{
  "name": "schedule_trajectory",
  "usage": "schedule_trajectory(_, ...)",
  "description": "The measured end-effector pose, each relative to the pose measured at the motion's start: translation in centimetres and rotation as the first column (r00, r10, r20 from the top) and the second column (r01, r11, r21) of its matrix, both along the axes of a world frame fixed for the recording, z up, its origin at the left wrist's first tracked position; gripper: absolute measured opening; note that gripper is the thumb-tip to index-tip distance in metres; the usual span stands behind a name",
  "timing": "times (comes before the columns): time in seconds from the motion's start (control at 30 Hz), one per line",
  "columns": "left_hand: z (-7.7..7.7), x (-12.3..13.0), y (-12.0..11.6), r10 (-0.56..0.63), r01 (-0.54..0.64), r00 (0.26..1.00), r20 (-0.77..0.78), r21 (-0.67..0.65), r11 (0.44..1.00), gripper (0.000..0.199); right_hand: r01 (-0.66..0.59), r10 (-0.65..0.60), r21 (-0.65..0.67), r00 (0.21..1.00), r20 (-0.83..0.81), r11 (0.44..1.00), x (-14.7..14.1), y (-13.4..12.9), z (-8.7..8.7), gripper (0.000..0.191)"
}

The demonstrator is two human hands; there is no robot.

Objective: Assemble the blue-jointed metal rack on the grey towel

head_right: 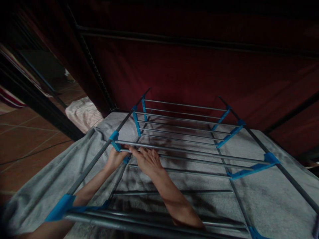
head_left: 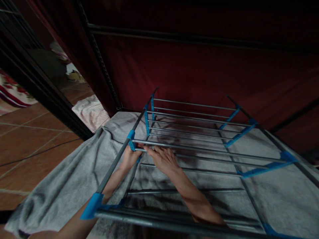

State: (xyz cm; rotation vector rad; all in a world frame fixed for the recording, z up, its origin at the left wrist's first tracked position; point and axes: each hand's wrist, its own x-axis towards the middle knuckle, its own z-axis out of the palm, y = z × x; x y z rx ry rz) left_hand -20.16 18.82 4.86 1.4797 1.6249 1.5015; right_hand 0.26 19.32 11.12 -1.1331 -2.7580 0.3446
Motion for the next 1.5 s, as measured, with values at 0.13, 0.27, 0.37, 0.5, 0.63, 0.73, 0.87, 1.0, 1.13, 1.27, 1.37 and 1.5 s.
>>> schedule_trajectory(0.13, -0.1, 0.3, -0.2, 0.012, -0.012, 1.0, 0.014, 0.017, 1.0, 0.02, -0.003, 0.003, 0.021, 1.0, -0.008, 1.0, 0.0, -0.1, 0.0, 0.057)
schedule_trajectory(0.27, 0.1, 0.7, -0.3, 0.015, -0.016, 0.999, 0.032, 0.027, 0.999, 0.022, -0.001, 0.001, 0.025, 1.0, 0.005, 1.0, 0.1, -0.1, 0.2, 0.06)
schedule_trajectory(0.37, 0.2, 0.8, -0.3, 0.019, -0.02, 0.999, 0.045, 0.02, 1.0, 0.023, -0.012, 0.012, 0.025, 1.0, 0.002, 1.0, 0.0, -0.1, 0.1, 0.06)
schedule_trajectory(0.5, 0.3, 0.9, -0.2, 0.034, -0.035, 0.999, 0.042, 0.02, 0.999, 0.021, -0.02, 0.02, 0.042, 1.0, -0.001, 0.999, 0.0, 0.0, -0.3, 0.059)
schedule_trajectory(0.63, 0.5, 0.9, -0.2, 0.021, -0.023, 0.999, 0.049, 0.037, 0.999, 0.022, -0.013, 0.013, 0.069, 1.0, 0.003, 0.998, 0.0, 0.0, -0.4, 0.058)
schedule_trajectory(0.73, 0.5, 0.8, -0.3, 0.018, -0.019, 0.999, 0.03, 0.036, 0.999, 0.023, -0.008, 0.007, 0.068, 1.0, 0.012, 0.998, 0.0, -0.1, -0.1, 0.058)
schedule_trajectory(0.87, 0.3, 0.7, -0.3, 0.03, -0.03, 0.999, 0.012, 0.038, 0.999, 0.022, -0.009, 0.009, 0.049, 1.0, 0.009, 0.999, -0.1, -0.1, 0.1, 0.058)
schedule_trajectory(1.0, 0.3, 0.9, -0.2, 0.031, -0.033, 0.999, 0.044, 0.061, 0.998, 0.021, -0.011, 0.011, 0.039, 1.0, 0.0, 0.999, -0.1, 0.1, -0.1, 0.059)
schedule_trajectory(1.13, 0.4, 1.1, -0.2, 0.034, -0.037, 0.998, 0.05, 0.058, 0.998, 0.019, -0.005, 0.005, 0.024, 1.0, -0.007, 1.0, -0.1, 0.2, -0.1, 0.056)
schedule_trajectory(1.27, -0.5, 1.4, -0.4, 0.111, -0.115, 0.992, 0.065, 0.058, 0.992, 0.017, 0.008, -0.008, 0.012, 1.0, -0.014, 1.0, -0.1, 0.1, 0.2, 0.05)
schedule_trajectory(1.37, -1.7, 1.6, -0.6, 0.165, -0.168, 0.981, 0.106, 0.017, 0.986, 0.016, 0.013, -0.013, 0.007, 1.0, -0.005, 1.0, 0.0, 0.1, 0.3, 0.048)
schedule_trajectory(1.5, -2.9, 1.8, -0.8, 0.175, -0.172, 0.974, 0.145, -0.029, 0.985, 0.017, 0.011, -0.011, 0.002, 1.0, 0.015, 1.0, 0.0, 0.1, 0.4, 0.048)
